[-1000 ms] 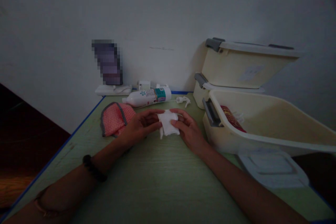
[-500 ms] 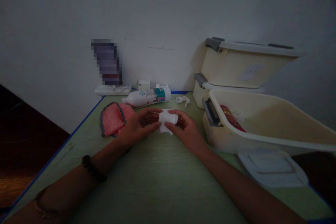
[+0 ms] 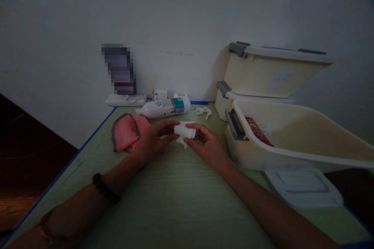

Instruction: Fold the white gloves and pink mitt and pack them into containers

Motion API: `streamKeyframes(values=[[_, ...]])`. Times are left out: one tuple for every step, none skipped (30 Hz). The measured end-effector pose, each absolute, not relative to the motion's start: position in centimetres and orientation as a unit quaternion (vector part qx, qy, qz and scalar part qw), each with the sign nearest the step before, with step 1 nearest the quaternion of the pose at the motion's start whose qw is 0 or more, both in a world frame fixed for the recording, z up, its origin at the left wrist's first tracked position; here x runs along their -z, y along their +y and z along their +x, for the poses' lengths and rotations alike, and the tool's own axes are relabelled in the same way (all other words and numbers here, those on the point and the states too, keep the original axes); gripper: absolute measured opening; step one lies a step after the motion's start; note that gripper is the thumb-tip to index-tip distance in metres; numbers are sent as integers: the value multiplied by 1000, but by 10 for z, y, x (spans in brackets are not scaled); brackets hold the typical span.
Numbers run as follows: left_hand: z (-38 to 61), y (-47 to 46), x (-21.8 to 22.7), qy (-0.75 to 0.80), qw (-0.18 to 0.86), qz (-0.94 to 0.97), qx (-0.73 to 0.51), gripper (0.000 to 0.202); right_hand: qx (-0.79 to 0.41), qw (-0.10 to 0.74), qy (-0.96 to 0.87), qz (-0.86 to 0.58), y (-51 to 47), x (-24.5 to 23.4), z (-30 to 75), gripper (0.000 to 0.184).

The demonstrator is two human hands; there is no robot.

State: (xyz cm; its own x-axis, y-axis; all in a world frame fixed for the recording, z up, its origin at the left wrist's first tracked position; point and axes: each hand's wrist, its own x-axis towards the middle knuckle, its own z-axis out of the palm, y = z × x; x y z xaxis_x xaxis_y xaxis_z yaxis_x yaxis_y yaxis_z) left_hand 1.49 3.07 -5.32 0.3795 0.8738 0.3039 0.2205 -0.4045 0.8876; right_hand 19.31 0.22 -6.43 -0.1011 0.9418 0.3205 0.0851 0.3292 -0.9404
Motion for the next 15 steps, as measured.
streamKeyframes(values=[[15,31,54,367,386,739,-412,33,-400,530,-622,-416,2,64,193,32],[15,31,55,360,376,749,-409,35,-397,532,-621,-417,3,64,194,32],[15,31,55,354,366,759,-405,36,-396,534,-619,-417,3,64,194,32],[15,32,55,349,357,769,-399,39,-396,537,-617,-418,3,64,194,31],[15,32,55,347,347,779,-391,41,-397,539,-616,-417,3,64,194,31],[15,32,54,347,335,787,-384,42,-398,540,-615,-414,3,64,194,30],[15,31,53,352,321,794,-378,41,-399,541,-617,-410,3,64,194,30],[15,31,52,360,305,798,-376,40,-400,540,-619,-407,3,64,194,30],[15,31,51,372,286,799,-376,38,-400,538,-622,-404,3,64,194,30],[15,31,50,382,267,800,-377,35,-397,536,-627,-402,3,64,194,30],[15,30,49,387,249,802,-382,33,-392,534,-632,-402,3,65,194,29],[15,30,48,387,234,804,-387,31,-383,534,-638,-402,3,65,194,28],[15,30,48,382,223,807,-391,28,-369,536,-644,-402,3,66,195,26],[15,30,47,376,214,810,-396,26,-349,542,-649,-404,3,66,195,24],[15,30,47,370,207,812,-401,24,-324,549,-653,-408,3,65,196,22]])
